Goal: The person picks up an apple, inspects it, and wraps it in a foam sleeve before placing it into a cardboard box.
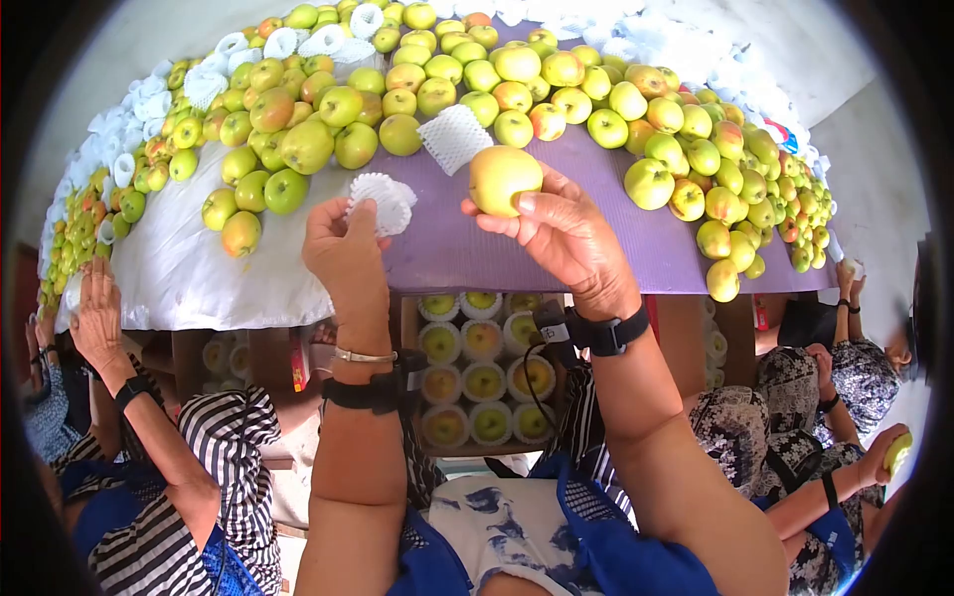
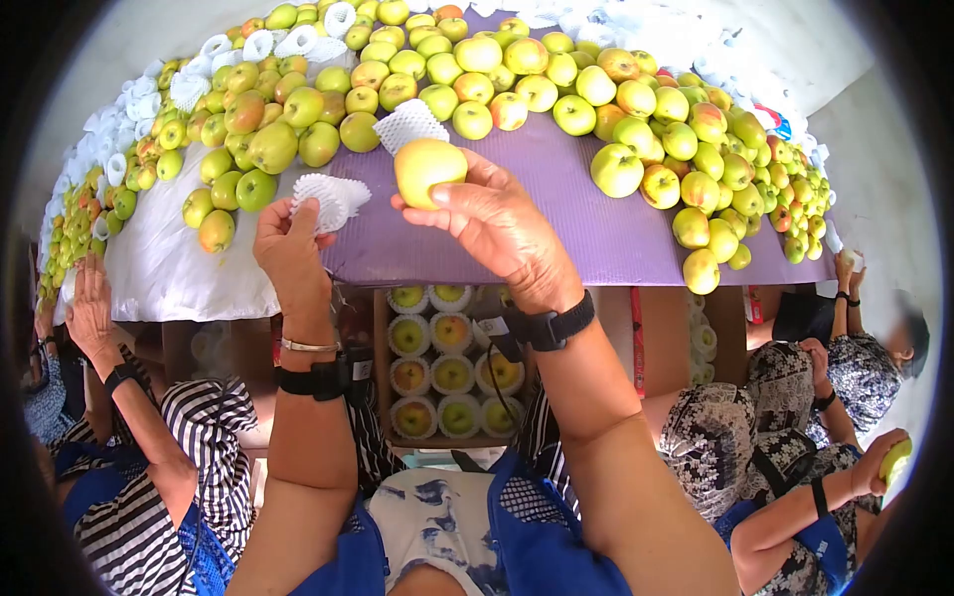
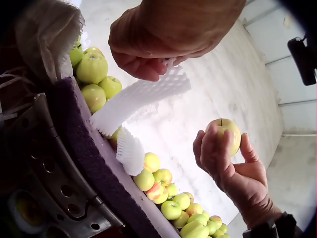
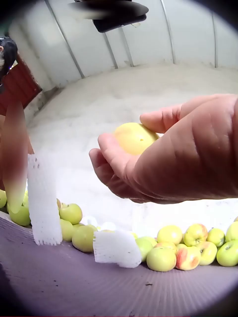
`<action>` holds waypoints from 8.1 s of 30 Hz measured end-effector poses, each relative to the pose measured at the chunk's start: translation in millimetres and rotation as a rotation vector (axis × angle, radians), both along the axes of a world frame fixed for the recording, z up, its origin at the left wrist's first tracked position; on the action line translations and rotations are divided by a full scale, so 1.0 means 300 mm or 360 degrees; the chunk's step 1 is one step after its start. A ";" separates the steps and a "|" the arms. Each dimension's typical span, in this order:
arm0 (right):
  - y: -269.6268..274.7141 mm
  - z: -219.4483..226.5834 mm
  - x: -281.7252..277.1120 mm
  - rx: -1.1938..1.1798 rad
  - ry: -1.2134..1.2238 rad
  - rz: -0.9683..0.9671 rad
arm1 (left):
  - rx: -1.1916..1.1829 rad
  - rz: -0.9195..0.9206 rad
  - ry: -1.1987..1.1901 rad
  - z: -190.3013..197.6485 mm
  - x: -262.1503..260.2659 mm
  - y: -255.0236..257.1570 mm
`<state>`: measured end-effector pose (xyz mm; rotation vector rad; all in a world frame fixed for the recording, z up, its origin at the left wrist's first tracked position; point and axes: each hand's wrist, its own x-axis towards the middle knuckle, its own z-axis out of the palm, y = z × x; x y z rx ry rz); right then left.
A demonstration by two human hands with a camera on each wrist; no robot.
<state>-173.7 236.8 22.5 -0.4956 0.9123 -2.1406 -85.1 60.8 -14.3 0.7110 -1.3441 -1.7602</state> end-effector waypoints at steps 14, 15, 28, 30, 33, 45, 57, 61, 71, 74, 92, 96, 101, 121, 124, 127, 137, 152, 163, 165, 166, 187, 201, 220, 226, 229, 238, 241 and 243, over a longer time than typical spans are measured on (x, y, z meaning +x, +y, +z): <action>-0.068 -0.001 0.113 0.0324 0.0210 0.0098 | -0.0462 -0.0143 -0.0031 -0.014 -0.014 0.080; -0.066 -0.018 0.096 0.0288 0.0182 0.0107 | -0.0386 -0.0189 0.0010 -0.014 -0.014 0.084; -0.065 -0.077 0.042 0.0147 0.0035 -0.0254 | -0.0070 -0.0683 0.0234 -0.042 -0.020 0.100; -0.060 -0.065 0.051 0.0277 0.0158 -0.0295 | 0.0098 -0.0661 0.0198 -0.014 -0.009 0.109; -0.058 -0.072 0.054 0.0438 0.0319 -0.0351 | 0.0196 -0.0628 0.0274 -0.022 -0.012 0.102; -0.079 -0.141 0.048 0.0854 0.1334 -0.0962 | -0.0228 -0.0791 0.0355 -0.033 -0.009 0.125; -0.086 -0.124 0.056 0.1200 0.2102 -0.1333 | -0.0105 -0.1007 0.0194 -0.042 -0.010 0.118; -0.094 -0.112 0.076 0.1191 0.2234 -0.1271 | -0.0106 -0.0731 0.0285 -0.027 -0.022 0.149; -0.062 -0.078 0.040 0.0709 0.1372 -0.0849 | 0.0106 -0.0848 0.0277 -0.013 -0.014 0.113; -0.056 -0.075 0.040 0.0743 0.1302 -0.0829 | 0.0072 -0.0847 0.0252 -0.014 -0.013 0.115; -0.087 -0.099 0.073 0.0727 0.1629 -0.1192 | 0.0330 -0.0829 0.0417 -0.024 -0.012 0.137; -0.090 -0.119 0.064 0.0573 0.1408 -0.1129 | 0.0334 -0.0813 0.0417 -0.032 -0.014 0.137; -0.085 -0.118 0.063 0.0647 0.1393 -0.1136 | 0.0162 -0.0937 0.0415 -0.028 -0.017 0.143; -0.049 -0.041 0.019 0.0686 0.1078 -0.1240 | 0.0533 -0.1039 0.0420 -0.013 -0.012 0.122; -0.004 -0.079 -0.065 0.0778 0.1062 -0.1124 | 0.0440 -0.1159 0.0359 -0.027 -0.016 0.129; 0.021 -0.078 -0.076 0.0793 0.0730 -0.0798 | 0.0415 -0.1200 0.0360 -0.024 -0.022 0.138; 0.041 -0.043 -0.047 0.0719 0.1317 -0.0898 | 0.0463 -0.1122 0.0355 -0.015 -0.026 0.160; -0.020 -0.046 -0.016 0.0803 0.0922 -0.0807 | 0.0471 -0.1166 0.0294 -0.004 -0.020 0.160; -0.070 -0.035 0.062 0.0949 0.2116 -0.1308 | 0.0430 -0.1020 0.0340 -0.020 -0.018 0.190; -0.082 -0.033 0.074 0.0848 0.2293 -0.1209 | 0.0462 -0.0958 0.0488 -0.022 -0.015 0.177; -0.089 -0.033 0.090 0.0816 0.2298 -0.1196 | 0.0565 -0.0986 0.0562 -0.025 -0.020 0.163; -0.117 -0.076 0.123 0.0543 0.2513 -0.1158 | 0.1122 -0.1323 0.1015 -0.025 -0.009 0.090; -0.044 0.003 0.059 0.0901 0.1873 -0.1377 | 0.0850 -0.1371 0.0918 0.002 -0.007 0.134; -0.001 -0.030 -0.013 0.0461 0.0268 -0.0596 | 0.0752 -0.1509 0.0839 -0.011 0.001 0.154; -0.001 -0.027 -0.019 0.0544 0.0323 -0.0565 | 0.0871 -0.1381 0.0933 -0.017 -0.022 0.148; -0.005 -0.029 -0.015 0.0465 0.0296 -0.0450 | 0.1138 -0.1313 0.1006 -0.013 -0.032 0.148; -0.052 -0.113 -0.009 0.0914 0.1104 -0.0953 | 0.1297 -0.1431 0.1038 -0.031 -0.030 0.135; -0.049 -0.088 0.001 0.1140 0.1466 -0.1169 | 0.1271 -0.1344 0.1004 -0.025 -0.031 0.137; -0.042 -0.068 0.000 0.1131 0.1561 -0.1257 | 0.1222 -0.1250 0.0953 -0.026 -0.026 0.132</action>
